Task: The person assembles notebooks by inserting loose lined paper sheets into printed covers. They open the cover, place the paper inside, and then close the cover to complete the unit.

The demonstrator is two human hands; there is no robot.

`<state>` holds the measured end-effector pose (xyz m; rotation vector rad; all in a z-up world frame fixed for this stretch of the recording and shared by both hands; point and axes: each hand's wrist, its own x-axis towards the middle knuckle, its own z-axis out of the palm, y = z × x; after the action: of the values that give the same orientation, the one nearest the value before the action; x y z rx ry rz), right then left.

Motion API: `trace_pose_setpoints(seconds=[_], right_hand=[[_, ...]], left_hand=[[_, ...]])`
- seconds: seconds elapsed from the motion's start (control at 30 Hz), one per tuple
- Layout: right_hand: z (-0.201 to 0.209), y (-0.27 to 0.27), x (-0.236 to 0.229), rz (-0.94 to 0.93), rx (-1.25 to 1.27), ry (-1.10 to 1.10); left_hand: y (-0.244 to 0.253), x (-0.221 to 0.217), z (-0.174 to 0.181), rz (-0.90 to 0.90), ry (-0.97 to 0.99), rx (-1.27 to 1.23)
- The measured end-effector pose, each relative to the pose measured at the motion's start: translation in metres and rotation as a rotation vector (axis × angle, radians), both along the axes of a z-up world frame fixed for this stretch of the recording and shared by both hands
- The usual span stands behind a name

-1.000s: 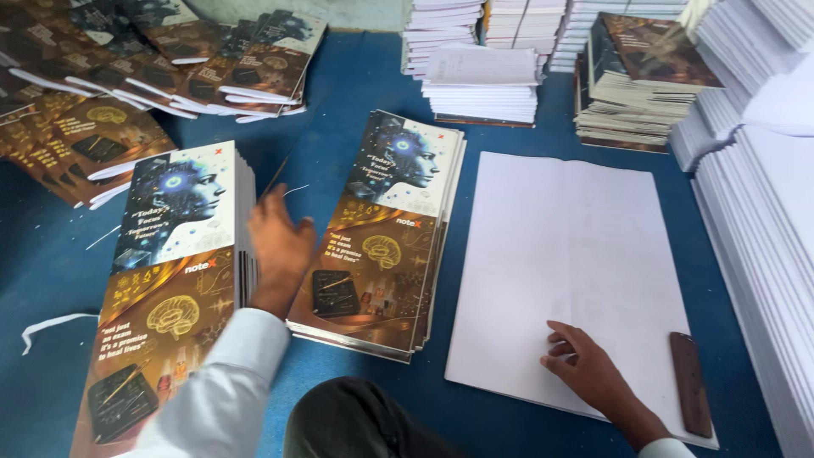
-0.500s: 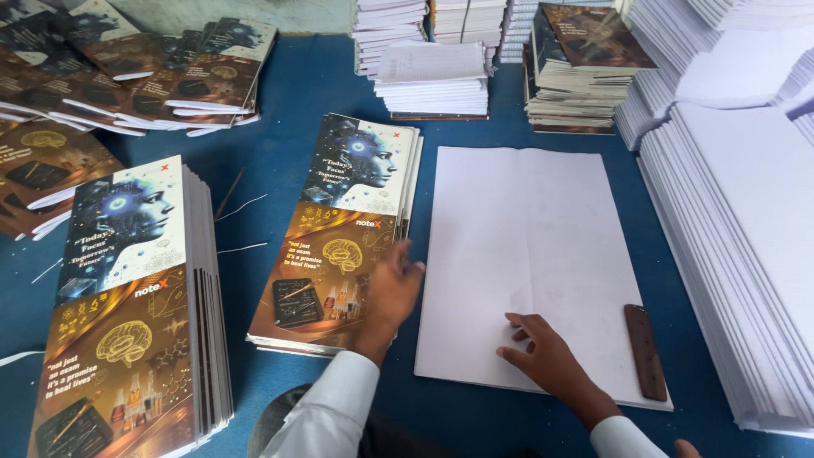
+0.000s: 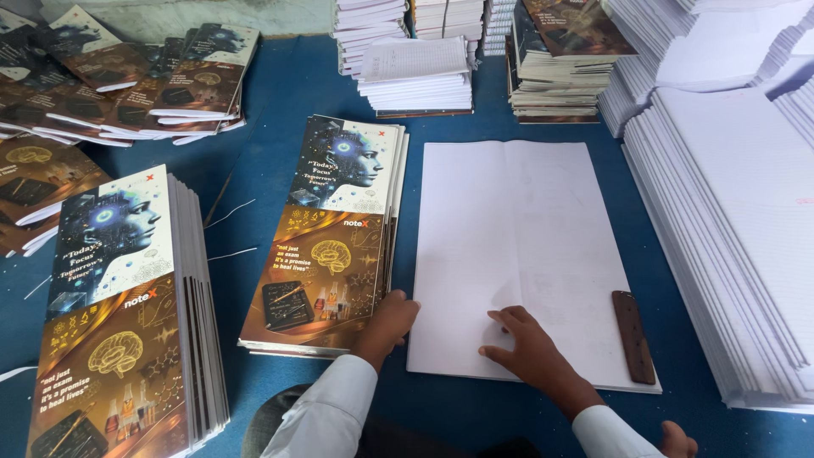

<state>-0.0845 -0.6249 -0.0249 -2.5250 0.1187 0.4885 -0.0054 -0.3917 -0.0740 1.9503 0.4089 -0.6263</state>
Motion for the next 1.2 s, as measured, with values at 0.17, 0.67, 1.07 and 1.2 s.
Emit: trace_pose_setpoints(seconds=[0.17,0.67,1.07,1.2], right_hand=[[0.016,0.011,-0.005,0.130,-0.098,0.006],[-0.004,0.040,-0.016,0.313,0.173,-0.121],[0.000,0.030,-0.007,0.124,0.432,0.101],[-0.001,0.027,-0.004,0.068,0.305,0.137]], left_hand=[[0.002,0.003,-0.016,-0.011,0.001,-0.050],[0.001,-0.006,0.000,0.082,0.072,-0.495],[0.000,-0.009,0.010,0.020,0.074,-0.473],[-0.002,-0.010,0.012,0.018,0.059,-0.406]])
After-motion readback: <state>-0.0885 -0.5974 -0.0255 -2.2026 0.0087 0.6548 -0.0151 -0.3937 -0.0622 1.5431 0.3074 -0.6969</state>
